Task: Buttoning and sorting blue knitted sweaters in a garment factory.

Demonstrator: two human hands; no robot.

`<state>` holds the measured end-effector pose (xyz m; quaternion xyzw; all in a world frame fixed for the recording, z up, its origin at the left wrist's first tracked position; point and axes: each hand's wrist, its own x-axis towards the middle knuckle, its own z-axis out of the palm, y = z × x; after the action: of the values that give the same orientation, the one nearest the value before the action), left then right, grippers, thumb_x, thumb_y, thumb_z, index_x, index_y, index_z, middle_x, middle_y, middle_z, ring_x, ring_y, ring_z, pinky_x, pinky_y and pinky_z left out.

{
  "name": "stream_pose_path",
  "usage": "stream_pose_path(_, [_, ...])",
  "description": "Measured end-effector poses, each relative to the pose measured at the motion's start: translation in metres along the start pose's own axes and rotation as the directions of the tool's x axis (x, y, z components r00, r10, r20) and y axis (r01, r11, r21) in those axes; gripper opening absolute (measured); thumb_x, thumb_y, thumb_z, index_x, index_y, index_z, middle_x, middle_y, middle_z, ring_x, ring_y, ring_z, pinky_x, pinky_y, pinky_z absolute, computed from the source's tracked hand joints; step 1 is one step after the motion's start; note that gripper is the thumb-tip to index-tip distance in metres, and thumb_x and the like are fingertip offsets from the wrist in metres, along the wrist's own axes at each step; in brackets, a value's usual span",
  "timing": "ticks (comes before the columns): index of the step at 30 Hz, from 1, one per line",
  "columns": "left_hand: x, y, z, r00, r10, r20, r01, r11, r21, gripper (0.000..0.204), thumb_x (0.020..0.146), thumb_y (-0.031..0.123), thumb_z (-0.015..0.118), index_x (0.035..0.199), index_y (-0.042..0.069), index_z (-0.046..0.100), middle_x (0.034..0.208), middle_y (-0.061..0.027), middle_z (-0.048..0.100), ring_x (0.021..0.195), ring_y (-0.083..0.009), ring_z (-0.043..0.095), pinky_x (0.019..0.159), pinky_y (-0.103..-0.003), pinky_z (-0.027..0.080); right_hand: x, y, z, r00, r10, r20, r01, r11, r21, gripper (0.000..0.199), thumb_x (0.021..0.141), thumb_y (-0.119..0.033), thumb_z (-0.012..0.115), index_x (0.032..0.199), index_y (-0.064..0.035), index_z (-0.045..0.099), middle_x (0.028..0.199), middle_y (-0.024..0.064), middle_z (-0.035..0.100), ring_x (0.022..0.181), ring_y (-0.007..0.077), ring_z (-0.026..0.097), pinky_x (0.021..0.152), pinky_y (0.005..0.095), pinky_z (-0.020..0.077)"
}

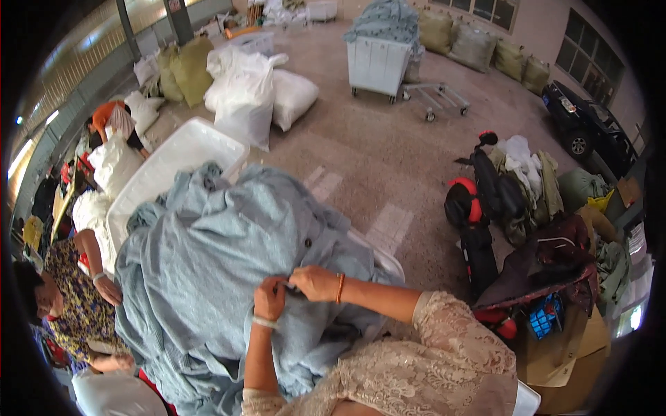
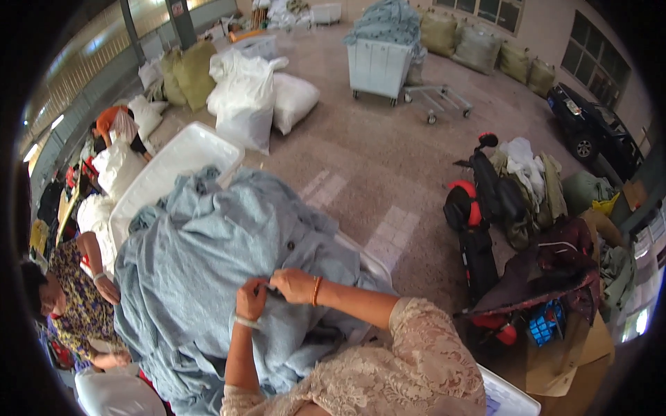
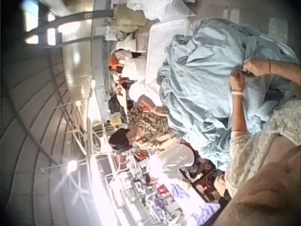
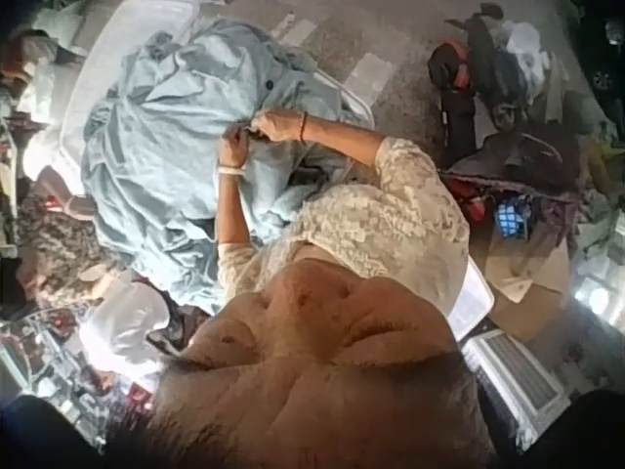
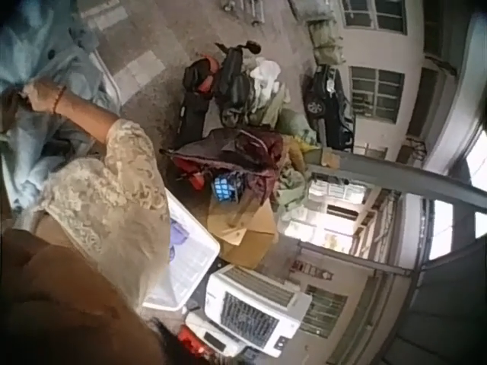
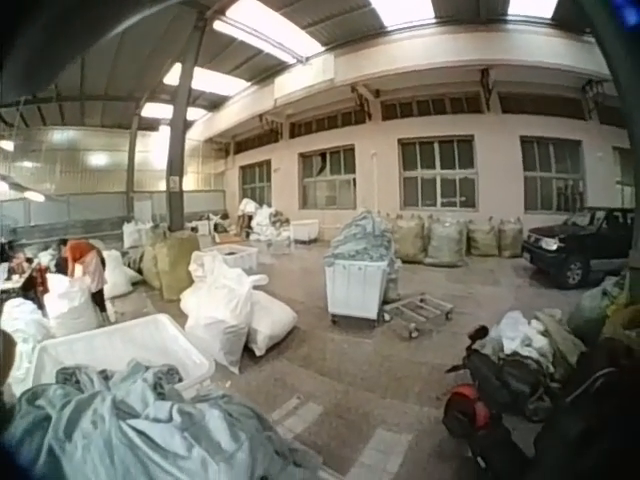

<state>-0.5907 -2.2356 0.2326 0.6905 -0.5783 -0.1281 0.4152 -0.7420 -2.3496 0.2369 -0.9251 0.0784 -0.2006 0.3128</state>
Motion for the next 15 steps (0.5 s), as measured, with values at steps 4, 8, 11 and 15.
stream_pose_path(4, [-0.003, 0.005, -0.003, 0.994, -0.049, -0.095, 0.053, 0.998, 0.034, 0.011, 0.079, 0.008, 0.058, 0.087, 0.002, 0.064, 0.083, -0.0165, 0.064, 0.075, -0.0345, 0.062, 0.067, -0.038, 0.049, -0.005, -0.017, -0.027, 0.972, 0.230, 0.055, -0.230, 0.973, 0.011, 0.019, 0.083, -0.023, 0.059, 0.093, -0.0063, 0.057, 0.085, 0.0146, 0.063, 0.080, 0.0336, 0.062, 0.066, 0.0425, 0.0476])
stream_pose_path(8, [-0.008, 0.018, -0.003, 0.969, -0.149, -0.197, 0.191, 0.958, 0.212, 0.012, 0.078, 0.013, 0.064, 0.085, 0.003, 0.063, 0.083, -0.0148, 0.063, 0.075, -0.0330, 0.062, 0.065, -0.040, 0.048, -0.028, 0.027, -0.057, 0.952, 0.290, 0.101, -0.268, 0.946, -0.183, 0.018, 0.085, -0.024, 0.057, 0.091, -0.0073, 0.062, 0.087, 0.0108, 0.063, 0.084, 0.0310, 0.062, 0.071, 0.0421, 0.0486])
stream_pose_path(11, [0.004, 0.032, 0.006, 0.973, -0.048, -0.227, 0.139, 0.903, 0.407, 0.016, 0.077, 0.012, 0.064, 0.091, 0.005, 0.062, 0.088, -0.0133, 0.061, 0.081, -0.0322, 0.059, 0.070, -0.040, 0.047, -0.037, 0.048, -0.073, 0.928, 0.346, 0.138, -0.316, 0.928, -0.200, 0.018, 0.086, -0.022, 0.057, 0.092, -0.0068, 0.064, 0.089, 0.0111, 0.063, 0.088, 0.0302, 0.061, 0.075, 0.0421, 0.0485])
stream_pose_path(15, [0.044, 0.074, 0.029, 0.967, 0.186, -0.172, -0.126, 0.943, 0.309, 0.023, 0.077, 0.006, 0.061, 0.100, 0.006, 0.059, 0.097, -0.0131, 0.057, 0.088, -0.0320, 0.055, 0.077, -0.040, 0.046, -0.031, 0.045, -0.078, 0.977, 0.204, 0.055, -0.192, 0.966, -0.172, 0.016, 0.083, -0.021, 0.058, 0.085, -0.0054, 0.063, 0.083, 0.0146, 0.062, 0.080, 0.0345, 0.061, 0.069, 0.0440, 0.0492])
